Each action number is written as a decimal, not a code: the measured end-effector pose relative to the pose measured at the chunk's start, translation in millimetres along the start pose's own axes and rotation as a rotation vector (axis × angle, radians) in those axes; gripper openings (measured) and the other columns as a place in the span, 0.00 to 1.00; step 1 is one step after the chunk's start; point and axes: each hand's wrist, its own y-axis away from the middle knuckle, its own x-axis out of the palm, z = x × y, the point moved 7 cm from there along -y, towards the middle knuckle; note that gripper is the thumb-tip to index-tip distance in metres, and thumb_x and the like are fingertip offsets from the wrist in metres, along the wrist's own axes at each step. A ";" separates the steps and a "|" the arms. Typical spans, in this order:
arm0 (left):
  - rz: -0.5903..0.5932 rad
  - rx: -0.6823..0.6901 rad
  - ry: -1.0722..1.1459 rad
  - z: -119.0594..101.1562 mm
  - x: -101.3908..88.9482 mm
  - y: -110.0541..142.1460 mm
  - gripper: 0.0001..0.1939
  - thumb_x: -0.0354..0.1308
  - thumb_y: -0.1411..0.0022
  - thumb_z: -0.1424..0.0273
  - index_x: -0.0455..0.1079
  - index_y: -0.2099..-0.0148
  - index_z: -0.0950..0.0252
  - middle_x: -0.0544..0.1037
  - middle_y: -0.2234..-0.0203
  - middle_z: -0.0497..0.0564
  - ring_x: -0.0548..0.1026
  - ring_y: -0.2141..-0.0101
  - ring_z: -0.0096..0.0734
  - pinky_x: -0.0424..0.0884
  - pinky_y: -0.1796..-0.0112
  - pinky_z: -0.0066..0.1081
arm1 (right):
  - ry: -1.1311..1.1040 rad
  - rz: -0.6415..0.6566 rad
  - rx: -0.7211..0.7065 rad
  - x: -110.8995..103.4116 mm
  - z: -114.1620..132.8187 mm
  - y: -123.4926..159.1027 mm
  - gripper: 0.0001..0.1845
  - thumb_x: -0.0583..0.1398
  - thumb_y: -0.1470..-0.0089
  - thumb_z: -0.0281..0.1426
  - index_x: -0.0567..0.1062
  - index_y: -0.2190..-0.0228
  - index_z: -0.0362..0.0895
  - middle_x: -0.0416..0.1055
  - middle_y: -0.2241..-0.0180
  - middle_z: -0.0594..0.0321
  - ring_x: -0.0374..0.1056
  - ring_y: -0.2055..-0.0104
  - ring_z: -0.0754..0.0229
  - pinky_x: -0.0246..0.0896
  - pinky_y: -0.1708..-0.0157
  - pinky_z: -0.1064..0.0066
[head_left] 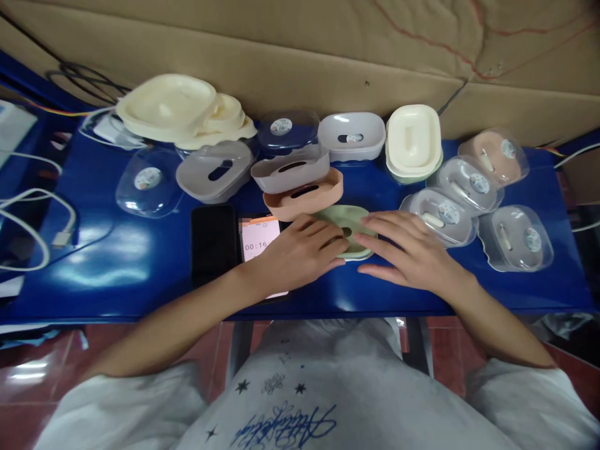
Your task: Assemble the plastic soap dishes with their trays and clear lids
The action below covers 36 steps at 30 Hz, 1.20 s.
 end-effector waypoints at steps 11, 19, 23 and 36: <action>0.135 0.039 -0.074 5.4 4.2 4.2 0.15 0.58 0.20 0.65 0.71 0.37 0.62 0.81 0.45 0.57 0.78 0.45 0.47 0.70 0.44 0.46 | -0.097 0.138 0.088 24.7 -11.0 17.3 0.19 0.64 0.29 0.37 0.78 0.41 0.46 0.79 0.48 0.51 0.74 0.43 0.45 0.69 0.42 0.50; 0.110 0.110 -0.199 3.7 6.8 5.6 0.11 0.54 0.21 0.72 0.74 0.42 0.62 0.82 0.51 0.53 0.79 0.49 0.43 0.70 0.44 0.45 | -0.057 0.146 0.091 36.7 -10.6 19.0 0.17 0.62 0.28 0.35 0.80 0.41 0.49 0.78 0.49 0.54 0.72 0.43 0.48 0.60 0.32 0.46; 0.098 0.132 -0.204 3.3 4.7 4.8 0.09 0.54 0.19 0.69 0.74 0.47 0.63 0.82 0.53 0.52 0.80 0.52 0.41 0.71 0.47 0.44 | -0.079 0.153 0.088 40.6 -12.4 18.8 0.18 0.61 0.27 0.37 0.79 0.40 0.48 0.76 0.45 0.52 0.70 0.39 0.47 0.60 0.31 0.46; -0.213 -0.549 -0.160 93.3 -46.9 23.2 0.20 0.59 0.22 0.61 0.67 0.33 0.56 0.77 0.40 0.57 0.75 0.39 0.53 0.74 0.41 0.56 | -0.096 0.101 0.123 39.5 -15.7 15.0 0.18 0.61 0.27 0.38 0.79 0.40 0.47 0.79 0.47 0.53 0.73 0.41 0.48 0.59 0.35 0.48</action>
